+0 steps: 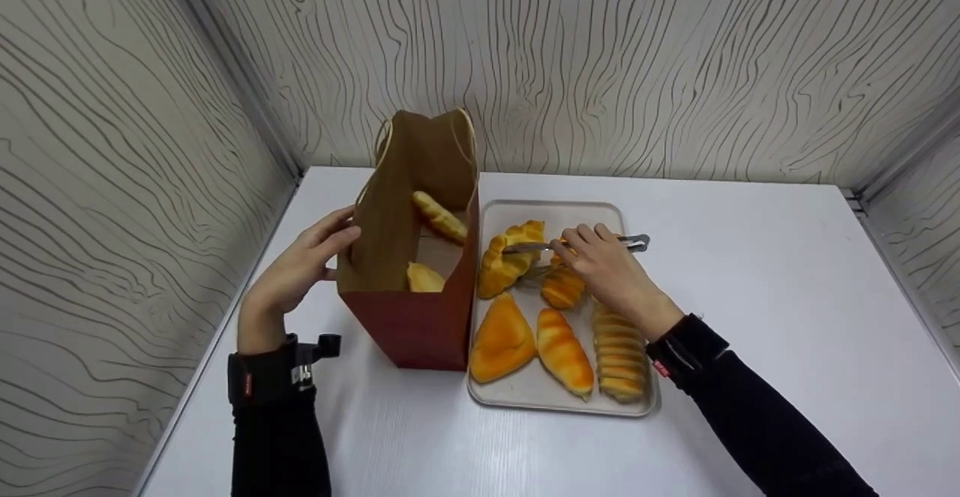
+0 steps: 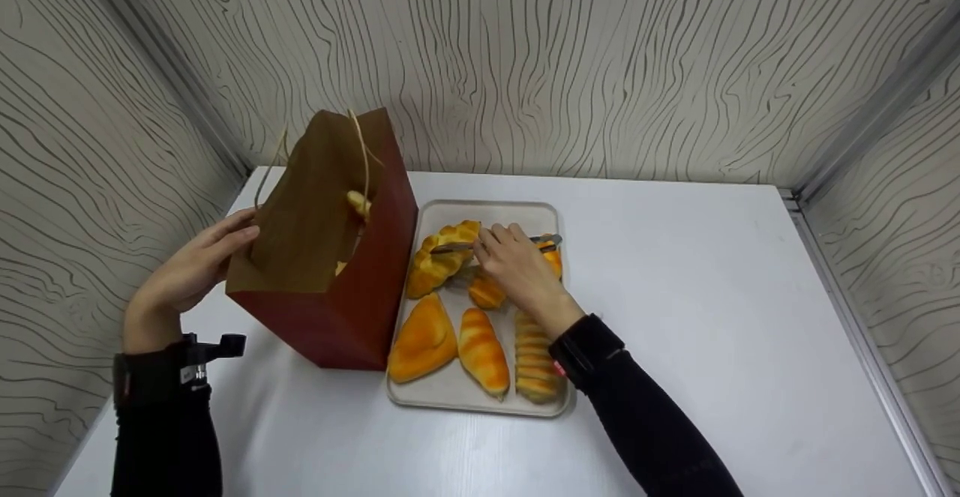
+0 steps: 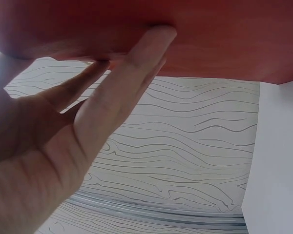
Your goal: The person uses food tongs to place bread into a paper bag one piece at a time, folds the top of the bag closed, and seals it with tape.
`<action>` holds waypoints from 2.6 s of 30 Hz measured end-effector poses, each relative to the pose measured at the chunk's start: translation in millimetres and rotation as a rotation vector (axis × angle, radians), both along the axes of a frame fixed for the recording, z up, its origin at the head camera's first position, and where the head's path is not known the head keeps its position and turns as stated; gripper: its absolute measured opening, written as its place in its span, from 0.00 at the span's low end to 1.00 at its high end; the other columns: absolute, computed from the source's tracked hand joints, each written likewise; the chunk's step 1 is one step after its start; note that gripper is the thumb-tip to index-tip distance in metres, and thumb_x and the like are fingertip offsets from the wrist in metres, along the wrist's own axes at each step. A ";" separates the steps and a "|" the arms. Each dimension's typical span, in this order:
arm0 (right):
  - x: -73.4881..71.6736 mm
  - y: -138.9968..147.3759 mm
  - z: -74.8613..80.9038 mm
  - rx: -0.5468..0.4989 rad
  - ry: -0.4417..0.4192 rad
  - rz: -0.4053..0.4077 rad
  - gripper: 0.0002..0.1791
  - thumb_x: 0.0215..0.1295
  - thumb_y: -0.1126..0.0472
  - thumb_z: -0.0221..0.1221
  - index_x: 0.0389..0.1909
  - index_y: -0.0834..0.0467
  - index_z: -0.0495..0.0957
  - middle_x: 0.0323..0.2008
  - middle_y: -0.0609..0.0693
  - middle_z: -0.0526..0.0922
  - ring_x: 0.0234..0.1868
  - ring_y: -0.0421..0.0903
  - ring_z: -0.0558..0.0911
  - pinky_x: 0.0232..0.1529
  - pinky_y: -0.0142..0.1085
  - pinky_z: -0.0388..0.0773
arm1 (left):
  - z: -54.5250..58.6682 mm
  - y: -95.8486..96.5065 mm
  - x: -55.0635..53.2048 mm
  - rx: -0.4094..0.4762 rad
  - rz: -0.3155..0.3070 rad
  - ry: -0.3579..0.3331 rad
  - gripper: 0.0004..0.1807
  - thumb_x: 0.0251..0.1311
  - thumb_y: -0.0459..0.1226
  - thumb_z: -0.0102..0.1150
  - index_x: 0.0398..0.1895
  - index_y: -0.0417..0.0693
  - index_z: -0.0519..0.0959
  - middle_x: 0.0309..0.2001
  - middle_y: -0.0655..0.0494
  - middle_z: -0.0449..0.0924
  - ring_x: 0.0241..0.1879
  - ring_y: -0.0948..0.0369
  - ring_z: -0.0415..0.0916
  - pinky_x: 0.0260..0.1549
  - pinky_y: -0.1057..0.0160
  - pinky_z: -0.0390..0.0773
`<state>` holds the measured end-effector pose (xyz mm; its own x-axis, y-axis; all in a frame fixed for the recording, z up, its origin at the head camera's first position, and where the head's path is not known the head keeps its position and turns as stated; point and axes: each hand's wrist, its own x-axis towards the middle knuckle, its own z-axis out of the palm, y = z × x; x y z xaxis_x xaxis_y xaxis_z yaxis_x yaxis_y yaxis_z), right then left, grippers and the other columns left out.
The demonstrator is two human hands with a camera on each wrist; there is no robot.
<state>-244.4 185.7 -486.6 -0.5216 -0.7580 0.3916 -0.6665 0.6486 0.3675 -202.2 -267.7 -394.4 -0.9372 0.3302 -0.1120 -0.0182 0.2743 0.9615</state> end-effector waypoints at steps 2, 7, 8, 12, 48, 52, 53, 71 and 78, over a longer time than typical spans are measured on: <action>0.2 -0.2 -0.4 0.007 -0.009 -0.004 0.18 0.65 0.72 0.67 0.56 0.62 0.82 0.50 0.59 0.79 0.47 0.56 0.76 0.47 0.46 0.73 | 0.0 0.3 0.1 -0.002 0.000 0.000 0.39 0.80 0.52 0.48 0.85 0.47 0.50 0.79 0.41 0.55 0.76 0.42 0.57 0.64 0.31 0.68; -0.9 -1.0 -2.1 0.010 -0.012 0.004 0.17 0.67 0.71 0.63 0.56 0.63 0.83 0.50 0.60 0.80 0.48 0.57 0.77 0.49 0.48 0.74 | 0.1 1.6 0.2 0.000 0.001 0.000 0.39 0.80 0.52 0.49 0.84 0.48 0.51 0.79 0.42 0.56 0.75 0.42 0.58 0.63 0.32 0.69; -1.3 -1.1 -2.3 0.009 -0.008 0.006 0.17 0.67 0.71 0.62 0.56 0.63 0.83 0.50 0.60 0.80 0.48 0.57 0.77 0.49 0.48 0.74 | 0.1 1.8 0.2 0.001 0.001 -0.002 0.39 0.80 0.52 0.49 0.84 0.48 0.51 0.79 0.42 0.56 0.75 0.42 0.58 0.63 0.32 0.69; -1.5 -1.5 -1.5 0.016 0.002 0.002 0.18 0.67 0.70 0.64 0.57 0.63 0.84 0.51 0.61 0.80 0.48 0.56 0.76 0.49 0.48 0.73 | 0.0 2.1 -0.1 0.001 0.003 -0.006 0.39 0.80 0.52 0.49 0.85 0.47 0.50 0.79 0.42 0.55 0.76 0.42 0.57 0.64 0.32 0.69; -4.4 8.4 -2.8 -0.115 -0.047 -0.067 0.14 0.62 0.75 0.67 0.49 0.67 0.85 0.40 0.59 0.78 0.39 0.55 0.75 0.38 0.43 0.69 | 0.4 2.9 -0.5 0.004 -0.003 -0.006 0.38 0.80 0.52 0.48 0.84 0.47 0.51 0.79 0.42 0.56 0.75 0.43 0.59 0.63 0.33 0.70; -6.6 14.3 0.1 -0.259 -0.168 -0.125 0.16 0.61 0.76 0.68 0.50 0.68 0.83 0.36 0.57 0.74 0.37 0.54 0.73 0.36 0.43 0.67 | 0.5 3.0 0.3 0.003 0.002 -0.001 0.39 0.80 0.52 0.49 0.84 0.47 0.51 0.79 0.42 0.56 0.75 0.43 0.58 0.63 0.33 0.70; -7.2 16.1 1.1 -0.297 -0.203 -0.144 0.16 0.61 0.76 0.67 0.50 0.68 0.83 0.36 0.57 0.73 0.37 0.54 0.72 0.37 0.43 0.68 | 0.6 3.0 0.4 0.000 0.003 0.000 0.39 0.80 0.52 0.49 0.84 0.47 0.51 0.79 0.42 0.56 0.75 0.43 0.58 0.63 0.33 0.70; -14.6 34.5 14.2 -0.886 -0.666 -0.300 0.14 0.71 0.68 0.64 0.56 0.66 0.84 0.36 0.57 0.76 0.34 0.49 0.71 0.36 0.36 0.69 | -0.3 2.1 -0.3 -0.011 -0.005 0.003 0.39 0.80 0.53 0.49 0.84 0.48 0.52 0.79 0.43 0.56 0.75 0.42 0.59 0.62 0.33 0.71; -18.3 38.7 25.8 -1.028 -0.679 -0.279 0.15 0.70 0.69 0.65 0.56 0.69 0.84 0.35 0.59 0.78 0.34 0.47 0.72 0.33 0.28 0.68 | -0.4 2.7 -1.3 -0.015 -0.002 0.004 0.39 0.80 0.54 0.49 0.84 0.49 0.52 0.78 0.43 0.58 0.74 0.42 0.60 0.62 0.33 0.72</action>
